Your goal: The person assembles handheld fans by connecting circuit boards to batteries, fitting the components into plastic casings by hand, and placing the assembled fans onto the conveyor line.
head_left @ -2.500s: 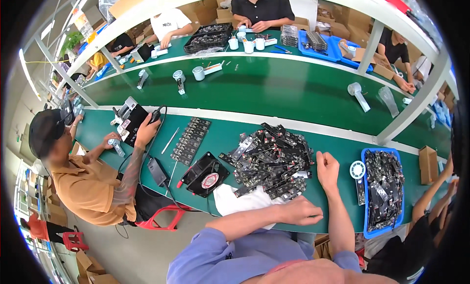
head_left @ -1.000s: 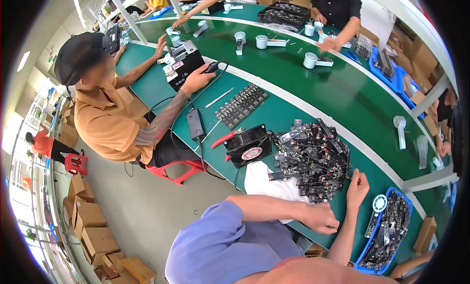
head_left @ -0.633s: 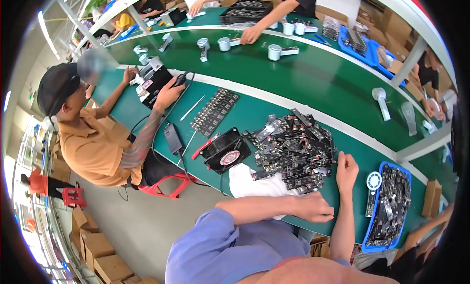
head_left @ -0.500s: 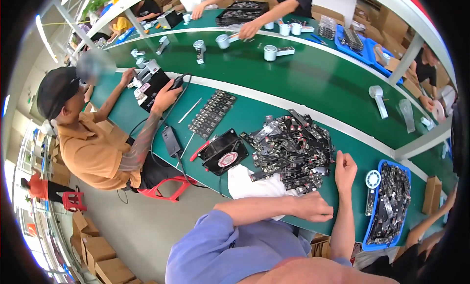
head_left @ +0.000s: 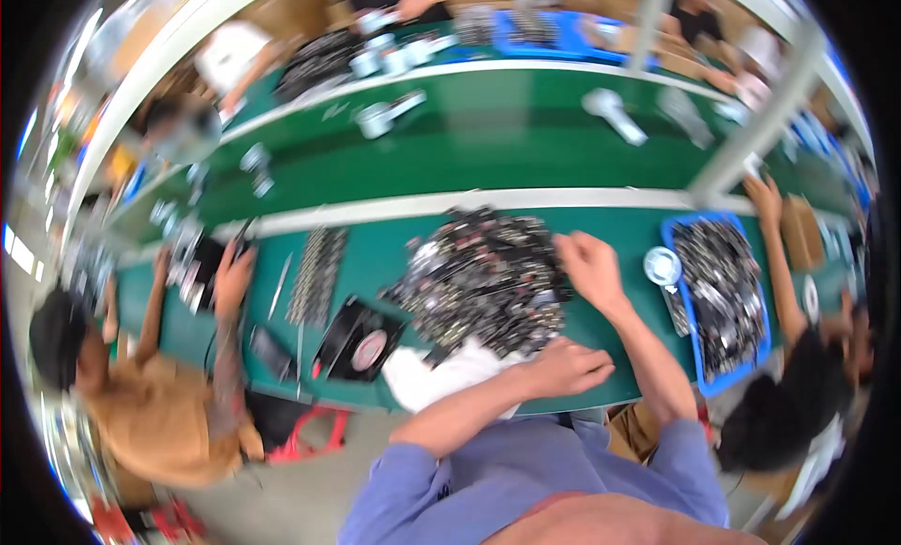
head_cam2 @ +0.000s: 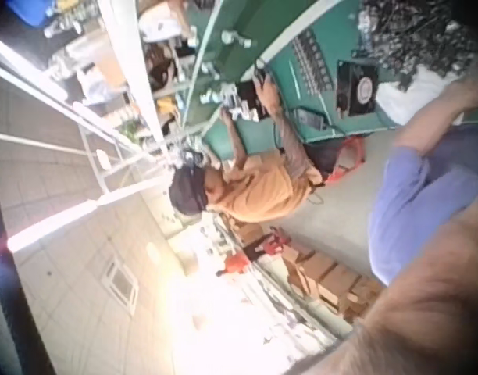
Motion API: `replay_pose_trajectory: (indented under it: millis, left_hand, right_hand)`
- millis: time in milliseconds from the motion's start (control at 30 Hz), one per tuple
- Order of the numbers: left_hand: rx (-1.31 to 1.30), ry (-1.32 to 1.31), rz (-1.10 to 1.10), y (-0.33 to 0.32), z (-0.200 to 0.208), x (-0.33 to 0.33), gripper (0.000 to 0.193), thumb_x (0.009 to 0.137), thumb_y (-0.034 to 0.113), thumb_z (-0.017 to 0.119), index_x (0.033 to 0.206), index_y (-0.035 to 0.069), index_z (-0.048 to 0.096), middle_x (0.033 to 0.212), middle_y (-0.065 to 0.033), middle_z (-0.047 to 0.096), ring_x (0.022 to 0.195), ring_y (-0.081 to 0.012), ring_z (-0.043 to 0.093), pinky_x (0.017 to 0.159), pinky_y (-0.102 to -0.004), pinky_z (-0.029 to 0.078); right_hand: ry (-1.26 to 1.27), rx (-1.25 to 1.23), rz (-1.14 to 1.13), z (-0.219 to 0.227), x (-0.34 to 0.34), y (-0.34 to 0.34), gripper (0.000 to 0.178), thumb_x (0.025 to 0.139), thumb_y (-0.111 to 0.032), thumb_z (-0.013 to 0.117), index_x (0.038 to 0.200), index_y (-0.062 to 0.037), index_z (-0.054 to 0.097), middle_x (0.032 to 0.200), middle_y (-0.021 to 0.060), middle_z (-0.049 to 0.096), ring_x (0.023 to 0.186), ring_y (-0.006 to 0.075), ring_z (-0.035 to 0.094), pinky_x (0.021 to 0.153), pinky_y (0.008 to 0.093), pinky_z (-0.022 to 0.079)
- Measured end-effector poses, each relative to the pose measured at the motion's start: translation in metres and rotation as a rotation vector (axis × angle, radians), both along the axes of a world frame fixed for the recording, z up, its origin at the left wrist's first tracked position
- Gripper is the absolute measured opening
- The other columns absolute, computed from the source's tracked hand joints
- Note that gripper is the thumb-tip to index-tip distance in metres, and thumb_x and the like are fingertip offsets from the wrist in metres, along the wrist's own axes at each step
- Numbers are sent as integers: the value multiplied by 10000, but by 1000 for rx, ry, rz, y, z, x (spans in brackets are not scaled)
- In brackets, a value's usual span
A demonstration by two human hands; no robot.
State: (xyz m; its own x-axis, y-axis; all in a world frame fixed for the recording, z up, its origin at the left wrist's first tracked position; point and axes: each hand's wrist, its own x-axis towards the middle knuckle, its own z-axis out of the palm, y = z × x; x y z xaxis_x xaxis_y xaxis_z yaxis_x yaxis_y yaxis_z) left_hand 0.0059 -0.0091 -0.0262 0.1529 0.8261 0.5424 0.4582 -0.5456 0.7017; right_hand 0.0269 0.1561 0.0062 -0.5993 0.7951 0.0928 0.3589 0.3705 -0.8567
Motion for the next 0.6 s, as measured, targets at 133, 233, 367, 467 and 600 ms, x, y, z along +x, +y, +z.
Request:
replay_pose_trajectory:
  millis: [133, 233, 367, 467, 600]
  left_hand:
    - [-37, 54, 7, 8, 2, -11, 64, 936, 137, 734, 948, 76, 745, 645, -90, 676, 593, -287, 696, 556, -422, 548]
    - [-20, 64, -52, 12, 14, -10, 83, 943, 151, 751, 949, 68, 749, 649, -96, 680, 587, -281, 696, 565, -418, 551]
    - [14, 61, -41, 17, 9, -7, 105, 945, 156, 765, 965, 54, 748, 663, -101, 685, 579, -274, 692, 558, -414, 547]
    - [12, 45, -32, 14, 10, -6, 106, 935, 138, 778, 978, 45, 748, 676, -93, 691, 582, -268, 693, 557, -409, 546]
    - [-45, 55, -53, 14, 13, -6, 100, 929, 114, 779, 985, 36, 750, 704, -91, 711, 613, -264, 713, 575, -395, 557]
  right_hand:
    - [-32, 301, 100, 67, -51, 73, 358, 1003, -297, 670, 841, 22, 662, 784, 254, 695, 799, 372, 752, 707, 501, 562]
    - [-365, 589, -131, 51, -62, 197, 267, 958, -234, 661, 1064, 6, 709, 1084, 259, 734, 1007, 417, 733, 899, 485, 590]
    - [-714, 632, -401, 13, -43, 302, 411, 926, -192, 684, 1293, -7, 670, 1367, 227, 663, 1262, 453, 646, 1053, 495, 550]
    - [-869, 302, -349, 2, -40, 327, 497, 921, -182, 705, 1386, -27, 629, 1436, 224, 616, 1343, 458, 594, 1077, 525, 532]
    - [-976, 341, -210, 11, -42, 317, 559, 921, -183, 706, 1436, -9, 580, 1395, 227, 648, 1269, 405, 664, 1040, 477, 565]
